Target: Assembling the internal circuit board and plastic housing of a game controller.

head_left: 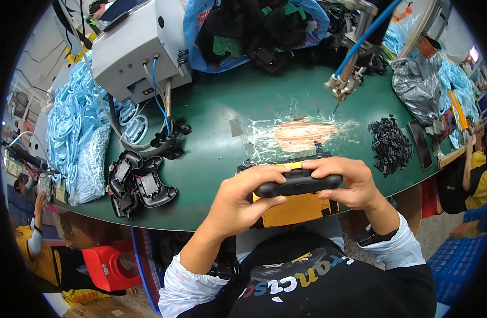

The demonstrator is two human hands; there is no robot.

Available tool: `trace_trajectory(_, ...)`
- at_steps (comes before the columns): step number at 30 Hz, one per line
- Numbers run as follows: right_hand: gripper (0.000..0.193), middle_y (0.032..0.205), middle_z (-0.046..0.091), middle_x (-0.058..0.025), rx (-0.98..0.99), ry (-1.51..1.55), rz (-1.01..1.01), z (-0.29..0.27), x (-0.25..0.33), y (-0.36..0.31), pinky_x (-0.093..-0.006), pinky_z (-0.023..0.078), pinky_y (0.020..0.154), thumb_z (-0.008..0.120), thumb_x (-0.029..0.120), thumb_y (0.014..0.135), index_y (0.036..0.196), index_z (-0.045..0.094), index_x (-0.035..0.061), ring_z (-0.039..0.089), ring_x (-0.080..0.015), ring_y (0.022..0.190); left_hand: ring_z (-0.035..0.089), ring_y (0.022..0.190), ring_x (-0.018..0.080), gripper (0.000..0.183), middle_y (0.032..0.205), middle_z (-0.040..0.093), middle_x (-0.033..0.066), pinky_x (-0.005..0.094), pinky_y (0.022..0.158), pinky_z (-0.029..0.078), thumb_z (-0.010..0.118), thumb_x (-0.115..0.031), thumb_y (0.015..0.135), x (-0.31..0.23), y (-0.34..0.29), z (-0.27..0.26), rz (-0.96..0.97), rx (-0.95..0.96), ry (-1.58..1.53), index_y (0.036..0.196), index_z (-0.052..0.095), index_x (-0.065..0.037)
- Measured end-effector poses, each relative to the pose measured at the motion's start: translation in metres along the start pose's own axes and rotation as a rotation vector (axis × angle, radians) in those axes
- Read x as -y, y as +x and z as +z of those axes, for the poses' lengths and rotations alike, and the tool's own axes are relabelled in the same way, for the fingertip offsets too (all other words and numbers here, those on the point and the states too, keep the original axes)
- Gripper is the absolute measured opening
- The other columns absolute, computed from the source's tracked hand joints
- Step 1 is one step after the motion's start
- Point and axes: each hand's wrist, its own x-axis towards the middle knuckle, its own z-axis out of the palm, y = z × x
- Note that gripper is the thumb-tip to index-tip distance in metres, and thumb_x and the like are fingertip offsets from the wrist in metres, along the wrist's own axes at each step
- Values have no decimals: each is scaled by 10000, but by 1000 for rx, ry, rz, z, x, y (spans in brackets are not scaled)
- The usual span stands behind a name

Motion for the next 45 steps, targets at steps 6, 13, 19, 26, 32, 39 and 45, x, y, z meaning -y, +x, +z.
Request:
trace_trajectory(6, 444, 1222, 679, -106, 86, -500, -144, 10, -15, -48, -443, 494, 1016, 836, 114, 709, 1129, 696, 79, 632, -330, 1167, 578, 1236, 306, 393, 1301, 621, 111, 468, 1035, 448, 829, -153, 715, 29, -32, 24, 401, 158, 682, 1069, 669, -92)
trace_trajectory(13, 289, 1228, 614, -142, -673, -554, -253, -72, 30, 54, -372, 464, 1017, 463, 61, 1025, 1283, 548, -36, 584, -245, 1199, 496, 1267, 369, 506, 1399, 515, 152, 539, 1028, 376, 811, -224, 725, -10, -23, 42, 184, 119, 789, 1199, 645, -165)
trace_trajectory(19, 262, 778, 603, -35, -460, -26, -102, -116, 69, 159, -323, 553, 688, 626, 210, 947, 1091, 552, 4, 613, -147, 717, 497, 1228, 379, 589, 1430, 474, 170, 512, 986, 406, 775, -161, 757, 18, -11, 53, 185, 116, 894, 1312, 605, -259)
trace_trajectory(26, 310, 808, 442, -1, 194, 369, -9, -90, 113, 96, -256, 463, 658, 436, 221, 1034, 766, 542, 106, 560, -98, 718, 474, 1227, 401, 566, 1425, 469, 184, 522, 968, 405, 740, -85, 732, 24, -19, 58, 171, 18, 902, 1269, 640, -234)
trace_trajectory(32, 182, 783, 611, -70, 669, 419, -198, -71, 110, 98, -339, 563, 720, 627, 223, 953, 904, 567, 58, 642, -190, 750, 460, 1238, 408, 598, 1428, 465, 193, 558, 956, 383, 669, -2, 700, 22, -19, 59, 121, 19, 827, 1259, 647, -213)
trace_trajectory(39, 252, 700, 588, 36, -8, 132, -178, -17, 130, 45, -167, 554, 593, 625, 105, 915, 1126, 507, 33, 610, -44, 562, 462, 1237, 402, 582, 1451, 444, 194, 554, 945, 381, 667, -14, 708, 23, -17, 61, 158, 7, 801, 1257, 644, -202)
trace_trajectory(45, 628, 699, 602, 27, 180, 96, -306, -25, 114, 53, -173, 568, 587, 631, 80, 911, 1451, 322, -1, 629, -50, 570, 454, 1235, 408, 565, 1443, 446, 199, 564, 949, 367, 652, -12, 722, 23, -21, 61, 125, 6, 789, 1256, 640, -198)
